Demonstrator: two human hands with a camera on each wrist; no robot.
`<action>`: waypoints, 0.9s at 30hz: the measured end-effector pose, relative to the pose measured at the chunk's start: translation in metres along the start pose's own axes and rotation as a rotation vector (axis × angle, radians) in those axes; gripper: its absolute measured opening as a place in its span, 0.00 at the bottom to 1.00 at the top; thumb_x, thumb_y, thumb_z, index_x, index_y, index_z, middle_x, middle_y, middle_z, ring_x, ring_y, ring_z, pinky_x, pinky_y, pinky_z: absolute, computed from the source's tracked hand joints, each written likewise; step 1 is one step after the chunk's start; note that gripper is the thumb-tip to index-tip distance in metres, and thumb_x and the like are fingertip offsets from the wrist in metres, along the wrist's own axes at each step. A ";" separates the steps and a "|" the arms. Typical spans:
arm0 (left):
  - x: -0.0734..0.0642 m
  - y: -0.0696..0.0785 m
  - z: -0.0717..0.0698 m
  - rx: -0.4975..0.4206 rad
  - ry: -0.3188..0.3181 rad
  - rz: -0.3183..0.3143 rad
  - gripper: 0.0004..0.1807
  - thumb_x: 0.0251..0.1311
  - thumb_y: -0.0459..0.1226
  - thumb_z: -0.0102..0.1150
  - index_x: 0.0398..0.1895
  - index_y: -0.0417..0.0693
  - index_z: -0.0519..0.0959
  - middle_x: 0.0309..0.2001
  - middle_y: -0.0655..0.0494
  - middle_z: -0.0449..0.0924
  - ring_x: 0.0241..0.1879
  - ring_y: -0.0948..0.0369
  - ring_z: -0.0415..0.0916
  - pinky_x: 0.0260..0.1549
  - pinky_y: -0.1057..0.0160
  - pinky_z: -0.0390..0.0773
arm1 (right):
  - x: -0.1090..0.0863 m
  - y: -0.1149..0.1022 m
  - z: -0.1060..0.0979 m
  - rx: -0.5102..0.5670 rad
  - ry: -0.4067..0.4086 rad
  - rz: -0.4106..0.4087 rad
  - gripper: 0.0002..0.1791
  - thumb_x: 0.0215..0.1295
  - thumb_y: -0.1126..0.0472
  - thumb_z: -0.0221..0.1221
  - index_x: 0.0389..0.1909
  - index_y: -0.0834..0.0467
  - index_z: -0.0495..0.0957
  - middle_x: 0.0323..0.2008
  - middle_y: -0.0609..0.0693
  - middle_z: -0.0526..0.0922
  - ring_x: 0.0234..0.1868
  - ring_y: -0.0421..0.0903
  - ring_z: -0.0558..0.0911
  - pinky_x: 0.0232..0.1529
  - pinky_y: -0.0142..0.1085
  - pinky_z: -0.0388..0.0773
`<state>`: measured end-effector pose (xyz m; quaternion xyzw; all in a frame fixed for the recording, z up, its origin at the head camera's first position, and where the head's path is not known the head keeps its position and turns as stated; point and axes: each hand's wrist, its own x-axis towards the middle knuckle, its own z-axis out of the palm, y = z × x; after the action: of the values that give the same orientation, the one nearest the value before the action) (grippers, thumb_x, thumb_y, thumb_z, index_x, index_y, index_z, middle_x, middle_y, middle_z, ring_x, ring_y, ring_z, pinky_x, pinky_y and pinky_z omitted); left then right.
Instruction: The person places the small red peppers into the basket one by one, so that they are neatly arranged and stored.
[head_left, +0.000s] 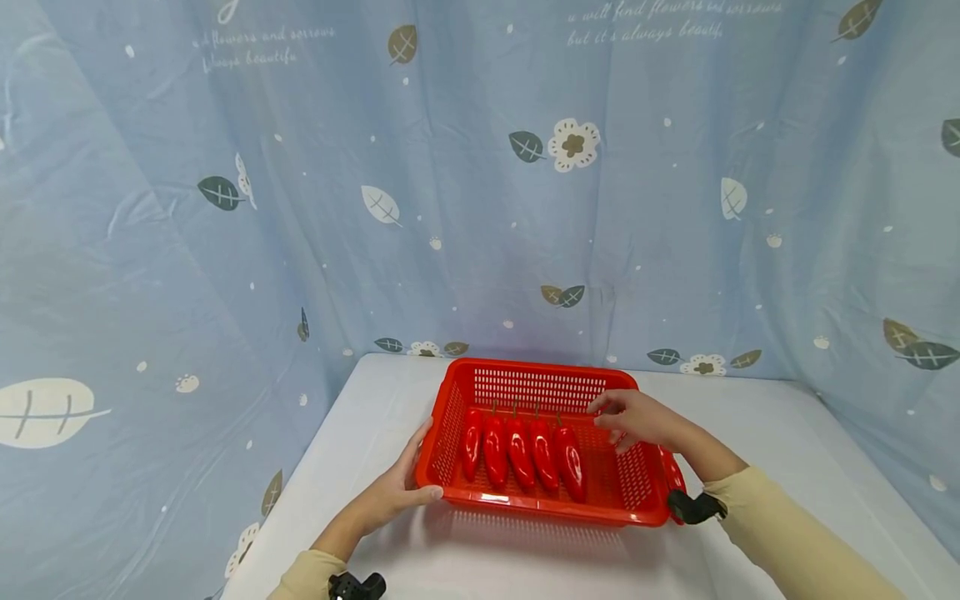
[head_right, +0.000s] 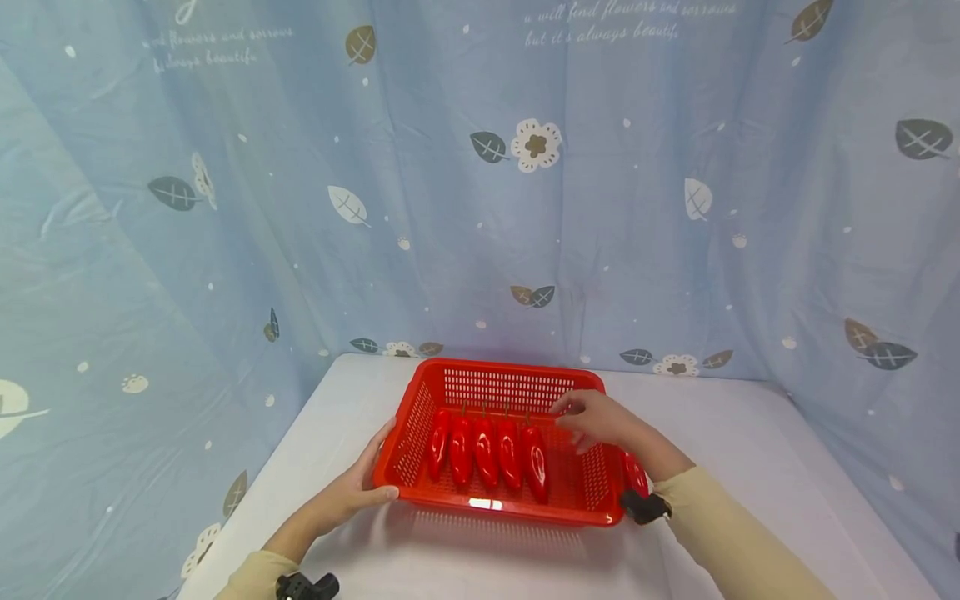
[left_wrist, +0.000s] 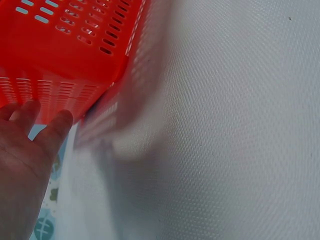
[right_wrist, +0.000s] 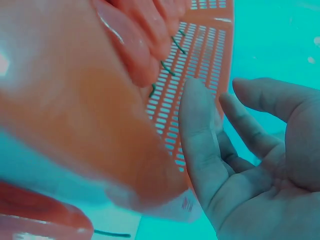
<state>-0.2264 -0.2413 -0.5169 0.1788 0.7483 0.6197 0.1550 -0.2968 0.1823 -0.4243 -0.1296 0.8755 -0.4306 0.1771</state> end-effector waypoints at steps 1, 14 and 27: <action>0.000 0.000 0.000 0.001 0.000 0.000 0.58 0.62 0.41 0.68 0.82 0.71 0.36 0.80 0.44 0.45 0.72 0.44 0.60 0.67 0.49 0.68 | -0.001 0.001 -0.001 -0.001 0.005 -0.003 0.17 0.68 0.60 0.65 0.54 0.62 0.78 0.36 0.56 0.79 0.30 0.52 0.82 0.32 0.44 0.87; -0.001 -0.001 -0.001 0.019 0.003 0.027 0.57 0.63 0.41 0.67 0.82 0.71 0.36 0.80 0.45 0.45 0.73 0.44 0.59 0.67 0.49 0.68 | -0.015 0.010 -0.019 -0.003 0.046 -0.012 0.17 0.70 0.60 0.61 0.56 0.63 0.78 0.34 0.60 0.77 0.28 0.49 0.77 0.32 0.40 0.85; 0.000 -0.001 0.000 0.008 0.003 0.003 0.57 0.63 0.42 0.67 0.82 0.72 0.36 0.80 0.45 0.45 0.72 0.45 0.60 0.68 0.48 0.67 | -0.037 0.029 -0.035 0.039 0.113 0.003 0.21 0.70 0.64 0.58 0.61 0.65 0.74 0.39 0.58 0.77 0.34 0.53 0.77 0.34 0.45 0.86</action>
<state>-0.2262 -0.2413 -0.5176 0.1795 0.7508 0.6171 0.1523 -0.2807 0.2386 -0.4204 -0.1003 0.8758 -0.4537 0.1306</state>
